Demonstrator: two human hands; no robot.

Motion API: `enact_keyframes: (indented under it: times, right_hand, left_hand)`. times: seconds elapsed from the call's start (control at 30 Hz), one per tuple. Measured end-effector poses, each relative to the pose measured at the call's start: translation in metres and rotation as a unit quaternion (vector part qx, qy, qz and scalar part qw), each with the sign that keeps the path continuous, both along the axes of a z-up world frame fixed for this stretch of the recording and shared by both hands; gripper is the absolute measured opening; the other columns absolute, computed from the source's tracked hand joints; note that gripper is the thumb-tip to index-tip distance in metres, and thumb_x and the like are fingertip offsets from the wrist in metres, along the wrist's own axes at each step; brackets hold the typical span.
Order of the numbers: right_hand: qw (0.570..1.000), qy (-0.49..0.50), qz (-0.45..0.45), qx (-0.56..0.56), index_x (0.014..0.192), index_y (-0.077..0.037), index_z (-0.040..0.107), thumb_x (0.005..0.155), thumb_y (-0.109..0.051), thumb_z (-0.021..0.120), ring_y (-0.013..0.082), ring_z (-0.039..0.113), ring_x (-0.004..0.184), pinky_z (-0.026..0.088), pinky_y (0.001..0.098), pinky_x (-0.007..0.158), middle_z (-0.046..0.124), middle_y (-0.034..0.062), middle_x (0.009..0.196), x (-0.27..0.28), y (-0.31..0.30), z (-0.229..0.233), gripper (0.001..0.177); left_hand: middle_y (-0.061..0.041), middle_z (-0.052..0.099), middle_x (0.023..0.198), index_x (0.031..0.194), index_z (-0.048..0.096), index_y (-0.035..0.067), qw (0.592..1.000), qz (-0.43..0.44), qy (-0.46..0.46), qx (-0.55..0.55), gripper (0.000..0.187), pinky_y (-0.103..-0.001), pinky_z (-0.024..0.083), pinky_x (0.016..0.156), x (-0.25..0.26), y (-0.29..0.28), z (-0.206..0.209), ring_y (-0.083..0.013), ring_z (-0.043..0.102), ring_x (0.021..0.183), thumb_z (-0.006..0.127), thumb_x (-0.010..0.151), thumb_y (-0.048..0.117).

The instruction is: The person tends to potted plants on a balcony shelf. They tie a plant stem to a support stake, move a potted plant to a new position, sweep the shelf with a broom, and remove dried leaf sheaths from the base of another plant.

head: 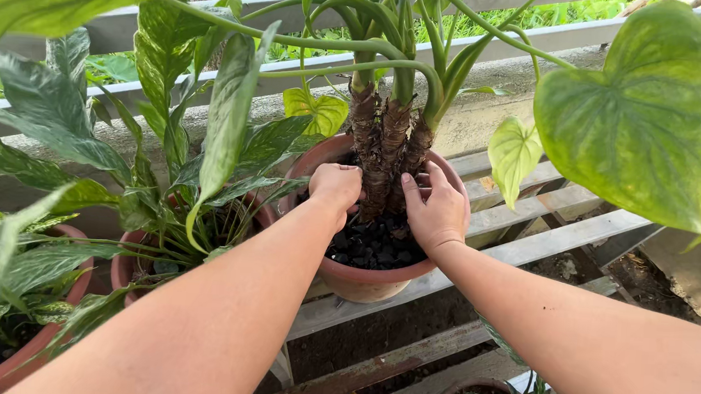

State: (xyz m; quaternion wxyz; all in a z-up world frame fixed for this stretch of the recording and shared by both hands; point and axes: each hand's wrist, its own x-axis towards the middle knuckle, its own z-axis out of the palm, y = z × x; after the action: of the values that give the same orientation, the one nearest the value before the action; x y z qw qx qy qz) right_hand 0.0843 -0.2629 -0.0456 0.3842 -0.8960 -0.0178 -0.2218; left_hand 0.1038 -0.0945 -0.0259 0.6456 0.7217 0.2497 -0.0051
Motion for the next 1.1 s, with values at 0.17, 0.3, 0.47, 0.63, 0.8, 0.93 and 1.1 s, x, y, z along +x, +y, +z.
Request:
enact_keyframes:
  times: [0.17,0.3,0.47,0.63,0.8,0.93,1.1]
  right_hand:
    - [1.0,0.005,-0.007,0.003,0.133,-0.011,0.064,0.094,-0.046,0.065,0.0222,0.074,0.09,0.052,0.0379,0.089,0.079,0.0043,0.101,0.002,-0.001,-0.001,0.051]
    - [0.999,0.024,0.004,0.038,0.132,-0.012,0.063,0.093,-0.045,0.065,0.0212,0.075,0.089,0.054,0.0373,0.085,0.077,0.0035,0.105,0.001,0.0,-0.001,0.051]
    - [1.0,0.013,-0.002,0.015,0.133,-0.012,0.064,0.094,-0.043,0.067,0.0217,0.075,0.09,0.053,0.0376,0.088,0.079,0.0034,0.103,-0.001,-0.001,0.0,0.05]
    - [1.0,0.008,0.003,0.017,0.135,-0.01,0.062,0.093,-0.041,0.067,0.0216,0.076,0.088,0.053,0.0368,0.088,0.079,0.0041,0.102,0.002,-0.001,-0.003,0.052]
    - [0.999,0.011,0.01,0.031,0.135,-0.01,0.062,0.093,-0.04,0.067,0.022,0.076,0.089,0.054,0.0368,0.087,0.078,0.0047,0.103,0.003,-0.001,-0.002,0.051]
    - [1.0,0.013,0.008,0.026,0.135,-0.009,0.062,0.095,-0.037,0.068,0.0238,0.074,0.091,0.054,0.0378,0.084,0.078,0.0074,0.104,0.001,0.0,-0.003,0.05]
    - [0.999,0.001,0.021,0.048,0.136,-0.006,0.06,0.094,-0.034,0.068,0.0236,0.075,0.088,0.056,0.0366,0.082,0.078,0.009,0.102,0.001,-0.001,-0.003,0.05]
  left_hand:
    - [-0.003,0.071,0.099,0.104,0.07,0.01,0.989,0.029,-0.016,-0.146,0.013,-0.038,0.055,0.067,-0.004,-0.005,-0.007,-0.0168,0.068,0.078,0.062,0.098,0.018]
    - [-0.004,0.073,0.093,0.099,0.071,0.008,0.979,0.06,-0.038,-0.193,0.009,-0.034,0.058,0.069,-0.015,-0.008,-0.008,-0.0164,0.071,0.078,0.066,0.095,0.015]
    - [-0.007,0.075,0.084,0.09,0.068,0.002,0.973,0.092,-0.049,-0.206,0.012,-0.032,0.061,0.065,-0.031,-0.004,0.001,-0.0192,0.073,0.069,0.073,0.085,0.012]
    - [-0.011,0.074,0.08,0.081,0.068,0.0,0.998,0.004,-0.02,-0.063,0.014,-0.035,0.06,0.062,-0.049,0.004,-0.001,-0.021,0.072,0.067,0.077,0.078,0.01]
    - [-0.008,0.074,0.078,0.081,0.071,0.003,0.991,-0.118,0.035,-0.061,0.008,-0.035,0.062,0.064,-0.055,0.006,0.003,-0.02,0.073,0.068,0.075,0.079,0.008]
    - [-0.006,0.077,0.083,0.091,0.078,0.003,0.989,-0.138,0.052,0.025,0.02,-0.033,0.057,0.063,-0.058,0.013,0.003,-0.0164,0.069,0.069,0.073,0.089,0.022]
    - [-0.005,0.076,0.088,0.104,0.079,0.007,0.997,-0.042,-0.018,0.056,0.018,-0.031,0.057,0.064,-0.037,0.015,-0.007,-0.015,0.069,0.074,0.075,0.089,0.015]
